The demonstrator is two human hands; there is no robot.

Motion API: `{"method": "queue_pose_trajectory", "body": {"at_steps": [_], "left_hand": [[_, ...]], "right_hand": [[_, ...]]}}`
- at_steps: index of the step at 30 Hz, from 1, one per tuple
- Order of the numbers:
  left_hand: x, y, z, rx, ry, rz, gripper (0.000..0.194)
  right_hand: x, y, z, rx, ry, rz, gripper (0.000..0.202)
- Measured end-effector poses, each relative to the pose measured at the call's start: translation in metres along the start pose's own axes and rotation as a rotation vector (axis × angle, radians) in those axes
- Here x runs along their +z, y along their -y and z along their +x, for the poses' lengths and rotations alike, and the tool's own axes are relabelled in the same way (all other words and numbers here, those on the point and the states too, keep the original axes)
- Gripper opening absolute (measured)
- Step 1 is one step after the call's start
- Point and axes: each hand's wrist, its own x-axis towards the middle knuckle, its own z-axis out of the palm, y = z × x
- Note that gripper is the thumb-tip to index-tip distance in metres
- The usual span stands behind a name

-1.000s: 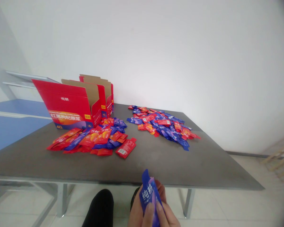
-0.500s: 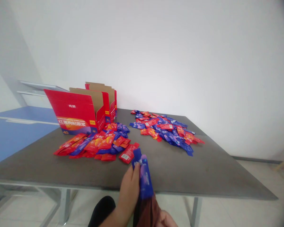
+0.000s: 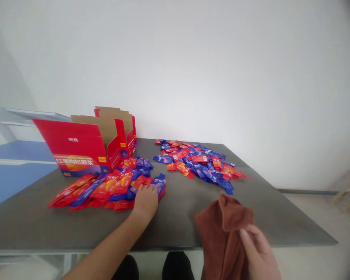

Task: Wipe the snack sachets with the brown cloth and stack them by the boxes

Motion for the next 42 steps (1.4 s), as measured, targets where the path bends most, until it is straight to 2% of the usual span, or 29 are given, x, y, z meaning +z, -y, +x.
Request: {"method": "queue_pose_trajectory", "body": {"at_steps": [1,3,7,12,15,20,24,27,30,32,35,37,39,41,42], "left_hand": [[-0.002,-0.002,0.002,0.004,0.027,0.038,0.021],[-0.009,-0.005,0.012,0.003,0.076,0.099,0.021],[-0.018,-0.018,0.055,0.005,0.139,0.147,0.026],[-0.003,-0.031,0.124,0.049,0.173,0.108,0.031],[0.01,-0.031,0.151,0.11,0.199,0.084,0.031],[0.02,-0.023,0.167,0.164,0.235,0.04,0.03],[0.011,-0.007,0.164,0.139,0.212,-0.053,0.029],[-0.005,0.008,0.153,0.075,0.161,-0.166,0.027],[-0.026,0.019,0.127,-0.011,0.077,-0.333,0.023],[-0.039,0.018,0.099,-0.07,0.024,-0.487,0.021],[-0.047,0.001,0.039,-0.119,-0.006,-0.785,0.026],[-0.042,-0.017,-0.004,-0.123,0.013,-0.972,0.033],[-0.032,-0.035,-0.043,-0.145,0.036,-1.148,0.038],[-0.019,-0.048,-0.075,-0.129,0.039,-1.232,0.038],[-0.014,-0.053,-0.088,-0.108,0.037,-1.238,0.036]], "right_hand": [[0.0,0.001,0.013,-0.055,-0.07,-0.076,0.045],[0.007,0.001,0.036,-0.134,-0.129,-0.232,0.046],[0.028,-0.008,0.064,-0.185,-0.017,-0.389,0.039],[0.036,-0.023,0.067,-0.196,0.038,-0.512,0.038],[0.034,-0.026,0.065,-0.2,0.04,-0.559,0.038],[0.035,-0.026,0.064,-0.216,0.036,-0.61,0.037],[0.036,-0.027,0.064,-0.221,0.031,-0.621,0.038],[0.037,-0.027,0.063,-0.214,0.035,-0.61,0.036],[0.037,-0.028,0.065,-0.193,0.029,-0.59,0.036],[0.035,-0.026,0.067,-0.171,0.012,-0.566,0.044],[0.033,-0.015,0.062,-0.144,-0.073,-0.511,0.058],[0.037,-0.003,0.043,-0.196,-0.179,-0.434,0.062],[0.05,0.01,0.01,-0.321,-0.233,-0.338,0.058],[0.069,0.022,-0.03,-0.447,-0.144,-0.272,0.041],[0.079,0.026,-0.048,-0.481,-0.026,-0.241,0.033]]}}
